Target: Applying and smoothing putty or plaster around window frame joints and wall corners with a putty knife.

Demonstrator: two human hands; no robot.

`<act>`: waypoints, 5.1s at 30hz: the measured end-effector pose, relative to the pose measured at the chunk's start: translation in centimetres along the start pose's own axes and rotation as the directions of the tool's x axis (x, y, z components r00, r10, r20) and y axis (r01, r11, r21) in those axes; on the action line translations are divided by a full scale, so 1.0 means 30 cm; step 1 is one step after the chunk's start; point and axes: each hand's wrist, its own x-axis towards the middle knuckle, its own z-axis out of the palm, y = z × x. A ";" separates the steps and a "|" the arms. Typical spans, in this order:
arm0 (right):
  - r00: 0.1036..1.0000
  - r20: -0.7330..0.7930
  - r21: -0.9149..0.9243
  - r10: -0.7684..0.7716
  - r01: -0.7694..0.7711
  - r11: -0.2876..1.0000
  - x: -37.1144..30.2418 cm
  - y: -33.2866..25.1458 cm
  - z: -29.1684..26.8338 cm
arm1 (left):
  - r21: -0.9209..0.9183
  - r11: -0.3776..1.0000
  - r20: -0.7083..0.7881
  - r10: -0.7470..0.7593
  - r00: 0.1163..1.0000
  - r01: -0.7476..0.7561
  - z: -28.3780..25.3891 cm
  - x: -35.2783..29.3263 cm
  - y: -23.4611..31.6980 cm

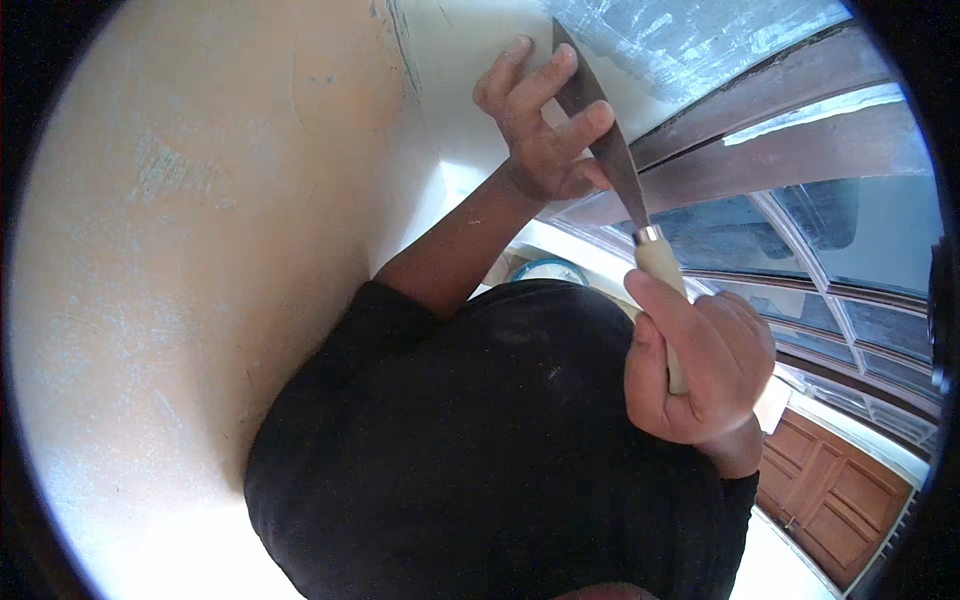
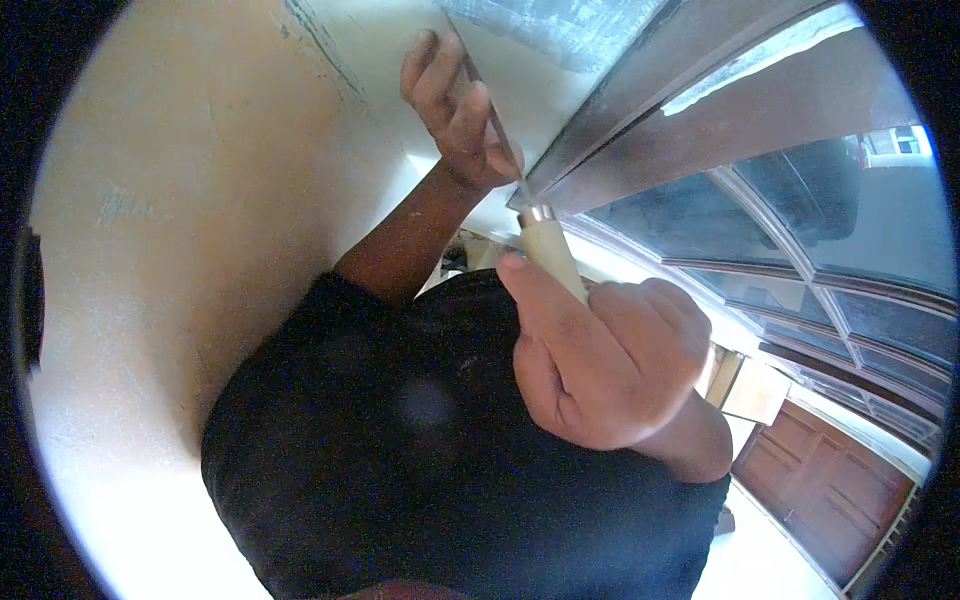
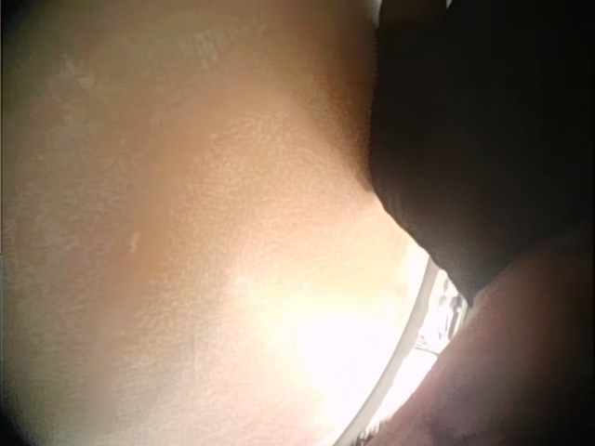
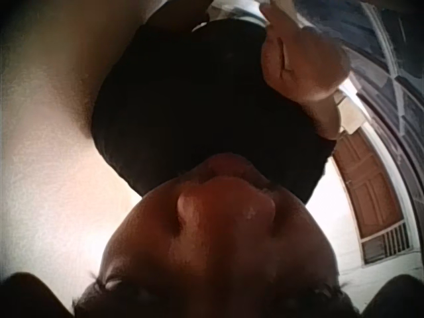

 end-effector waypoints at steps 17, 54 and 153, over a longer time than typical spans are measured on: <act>0.993 -0.116 0.130 0.019 -0.004 0.992 0.005 0.003 0.048 | -0.020 1.000 -0.015 0.018 1.000 -0.018 -0.003 -0.004 -0.023; 0.998 -0.050 0.169 0.048 -0.039 0.985 -0.045 0.023 0.034 | -0.006 0.998 -0.005 0.057 0.998 -0.057 -0.002 -0.015 -0.041; 0.875 0.248 0.798 0.415 -0.428 0.425 -0.830 0.450 0.030 | 0.696 0.718 0.620 -0.597 0.510 -0.007 -0.329 -0.053 0.714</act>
